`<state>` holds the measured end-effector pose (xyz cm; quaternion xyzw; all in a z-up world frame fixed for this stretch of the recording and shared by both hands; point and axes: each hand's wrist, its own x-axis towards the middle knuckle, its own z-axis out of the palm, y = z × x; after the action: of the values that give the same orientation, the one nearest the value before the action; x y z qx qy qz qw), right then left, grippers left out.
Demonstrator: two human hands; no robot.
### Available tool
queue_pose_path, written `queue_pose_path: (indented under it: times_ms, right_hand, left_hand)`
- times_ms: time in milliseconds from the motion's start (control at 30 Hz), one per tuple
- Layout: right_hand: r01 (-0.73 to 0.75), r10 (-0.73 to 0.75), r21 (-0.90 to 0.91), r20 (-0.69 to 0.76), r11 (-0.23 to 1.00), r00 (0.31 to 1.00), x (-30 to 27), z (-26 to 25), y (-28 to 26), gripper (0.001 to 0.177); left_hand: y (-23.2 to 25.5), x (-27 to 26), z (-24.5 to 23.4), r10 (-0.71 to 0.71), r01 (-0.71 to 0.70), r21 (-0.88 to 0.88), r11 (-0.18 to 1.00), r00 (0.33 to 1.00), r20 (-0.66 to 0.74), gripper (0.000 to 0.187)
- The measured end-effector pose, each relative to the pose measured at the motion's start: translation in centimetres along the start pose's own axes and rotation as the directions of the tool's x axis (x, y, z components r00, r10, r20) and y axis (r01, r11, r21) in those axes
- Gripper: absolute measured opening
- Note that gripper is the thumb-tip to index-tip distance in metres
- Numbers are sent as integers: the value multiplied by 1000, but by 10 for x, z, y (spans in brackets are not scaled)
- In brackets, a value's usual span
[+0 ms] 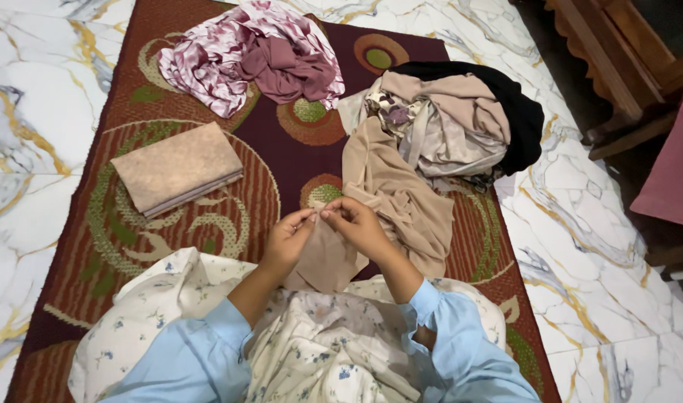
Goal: The person folds a light-colored patterned cloth into a compact rectangle and places it on a stack. Then they unfold and refold a beige garment, smoothing and aligning it before setting it aside.
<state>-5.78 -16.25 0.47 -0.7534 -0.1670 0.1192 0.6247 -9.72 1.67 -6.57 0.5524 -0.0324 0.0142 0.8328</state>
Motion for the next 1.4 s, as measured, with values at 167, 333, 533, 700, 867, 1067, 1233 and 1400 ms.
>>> queue_pose_path:
  times_ms: [167, 333, 533, 700, 867, 1067, 1233, 1400]
  right_hand:
    - [26, -25, 74, -8, 997, 1000, -1, 4, -1, 14]
    - [-31, 18, 199, 66, 980, 998, 2, 4, 12, 12]
    - [-26, 78, -149, 356, 989, 931, 0, -3, 29, 16]
    - [-47, 161, -225, 520, 973, 839, -8, 9, 39, 28]
    - [121, 215, -596, 462, 794, 861, -1, -44, 40, 40]
    - [-478, 303, -814, -388, 330, 870, -12, -198, 20, 60]
    - [-484, 101, -810, -479, 330, 872, -23, -195, 5, 45]
    - [48, -91, -712, -23, 701, 996, -9, -68, -10, 36]
  left_hand:
    - [21, -7, 10, 27, -27, 32, 999, 1000, -4, 31]
    - [47, -12, 7, -20, 78, 386, 919, 988, -154, 22]
    - [83, 16, -50, 169, -139, 102, 985, 897, -410, 9]
    - [89, 38, -153, 258, -255, 116, 960, 645, -720, 9]
    - [85, 33, -313, 274, -354, 236, 905, 60, -960, 14]
    - [61, 5, -395, 301, -400, 522, 753, -497, -814, 18]
    - [56, 62, -266, 728, -80, 725, 684, 135, -672, 25]
    - [27, 51, -50, 283, -194, 834, 516, 958, 48, 79]
